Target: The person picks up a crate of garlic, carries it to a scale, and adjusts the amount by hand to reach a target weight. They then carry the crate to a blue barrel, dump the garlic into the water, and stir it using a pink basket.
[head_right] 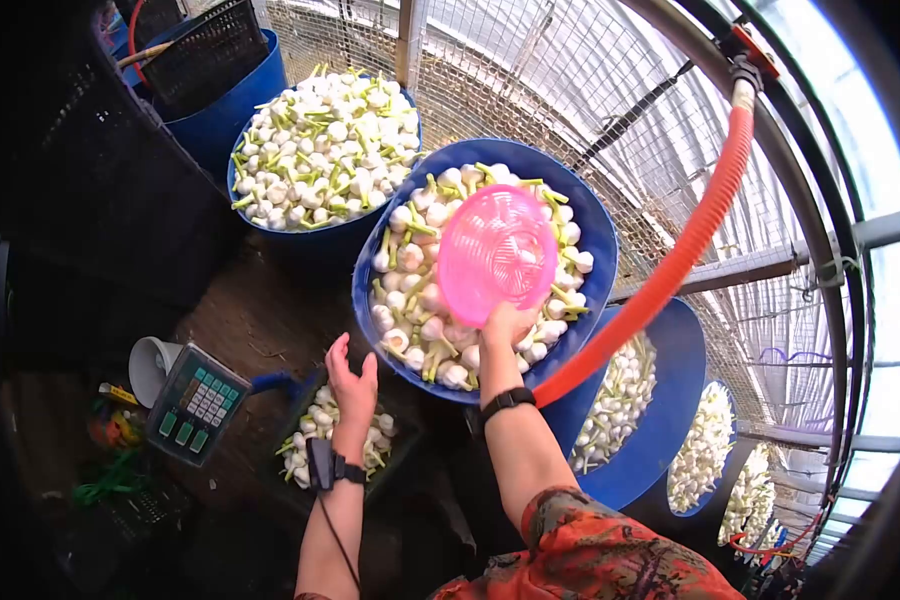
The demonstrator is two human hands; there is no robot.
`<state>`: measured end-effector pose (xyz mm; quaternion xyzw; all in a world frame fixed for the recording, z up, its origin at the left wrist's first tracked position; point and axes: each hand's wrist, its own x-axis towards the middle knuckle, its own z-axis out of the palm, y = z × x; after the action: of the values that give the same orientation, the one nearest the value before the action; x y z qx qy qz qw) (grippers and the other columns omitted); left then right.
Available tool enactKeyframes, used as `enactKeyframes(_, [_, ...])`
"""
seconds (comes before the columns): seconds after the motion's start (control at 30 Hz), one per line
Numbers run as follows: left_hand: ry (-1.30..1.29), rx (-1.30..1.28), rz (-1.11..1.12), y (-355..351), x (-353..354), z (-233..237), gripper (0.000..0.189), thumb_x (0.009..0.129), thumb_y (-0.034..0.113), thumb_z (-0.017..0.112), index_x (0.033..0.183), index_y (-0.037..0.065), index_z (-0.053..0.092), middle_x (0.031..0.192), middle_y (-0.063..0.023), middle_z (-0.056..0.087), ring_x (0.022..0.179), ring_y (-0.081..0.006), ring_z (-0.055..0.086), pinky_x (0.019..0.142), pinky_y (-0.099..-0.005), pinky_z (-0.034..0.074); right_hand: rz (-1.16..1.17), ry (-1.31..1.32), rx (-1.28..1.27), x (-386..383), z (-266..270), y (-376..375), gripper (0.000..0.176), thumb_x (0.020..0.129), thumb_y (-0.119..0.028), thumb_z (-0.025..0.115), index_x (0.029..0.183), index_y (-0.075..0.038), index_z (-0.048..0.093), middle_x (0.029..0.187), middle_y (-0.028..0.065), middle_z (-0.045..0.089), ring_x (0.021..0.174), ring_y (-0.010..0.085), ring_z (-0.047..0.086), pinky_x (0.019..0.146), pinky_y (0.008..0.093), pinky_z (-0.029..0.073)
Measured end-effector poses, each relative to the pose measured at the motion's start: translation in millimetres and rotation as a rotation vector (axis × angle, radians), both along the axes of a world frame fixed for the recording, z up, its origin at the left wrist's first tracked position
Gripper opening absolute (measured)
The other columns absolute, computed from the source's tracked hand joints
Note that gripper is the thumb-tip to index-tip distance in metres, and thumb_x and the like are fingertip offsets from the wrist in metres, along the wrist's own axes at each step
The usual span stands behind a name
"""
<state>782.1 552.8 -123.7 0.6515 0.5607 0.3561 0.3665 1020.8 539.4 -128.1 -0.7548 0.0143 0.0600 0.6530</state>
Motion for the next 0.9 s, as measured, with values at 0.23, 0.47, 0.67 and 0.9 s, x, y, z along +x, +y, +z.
enactKeyframes(0.23, [-0.547, -0.622, 0.284, 29.1, 88.4, -76.5, 0.060, 0.090, 0.032, 0.058, 0.135, 0.000, 0.034, 0.136, -0.0194, 0.038, 0.125, -0.0304, 0.038, 0.102, -0.0363, 0.033, 0.428, -0.418, -0.831, 9.0, 66.6, -0.2, 0.076, 0.070, 0.003, 0.048, 0.139, -0.028, 0.039, 0.144, 0.0228, 0.031, 0.122, 0.0363, 0.046, 0.092, 0.0368, 0.045])
enactKeyframes(0.47, [-0.865, -0.928, 0.355, 23.3, 142.6, -40.6, 0.079, 0.089, 0.045, 0.054, 0.144, 0.005, 0.015, 0.146, -0.0142, 0.025, 0.132, -0.0238, 0.028, 0.108, -0.0377, 0.025, 0.785, -0.614, -1.174, -10.4, 71.2, 55.9, 0.082, 0.074, 0.000, 0.053, 0.142, -0.037, 0.027, 0.146, 0.0275, 0.020, 0.133, 0.0409, 0.030, 0.092, 0.0405, 0.045])
enactKeyframes(0.67, [-0.277, -1.141, 0.915, 13.9, 137.1, -111.6, 0.084, 0.084, 0.050, 0.058, 0.142, 0.001, 0.022, 0.146, -0.0185, 0.025, 0.131, -0.0307, 0.032, 0.106, -0.0419, 0.032, 1.008, -0.376, -1.199, 29.9, 35.9, 80.9, 0.084, 0.076, -0.009, 0.060, 0.141, -0.046, 0.022, 0.149, 0.0256, 0.014, 0.123, 0.0535, 0.035, 0.094, 0.0473, 0.044])
enactKeyframes(0.9, [-0.173, -1.248, 1.185, 25.4, 145.0, -141.7, 0.071, 0.088, 0.057, 0.044, 0.134, 0.004, 0.038, 0.137, -0.0177, 0.042, 0.125, -0.0279, 0.041, 0.100, -0.0395, 0.038, 1.122, -0.624, -1.420, 27.0, -44.8, 114.5, 0.076, 0.081, -0.022, 0.059, 0.143, -0.041, 0.019, 0.146, 0.0332, 0.012, 0.122, 0.0472, 0.042, 0.085, 0.0448, 0.049])
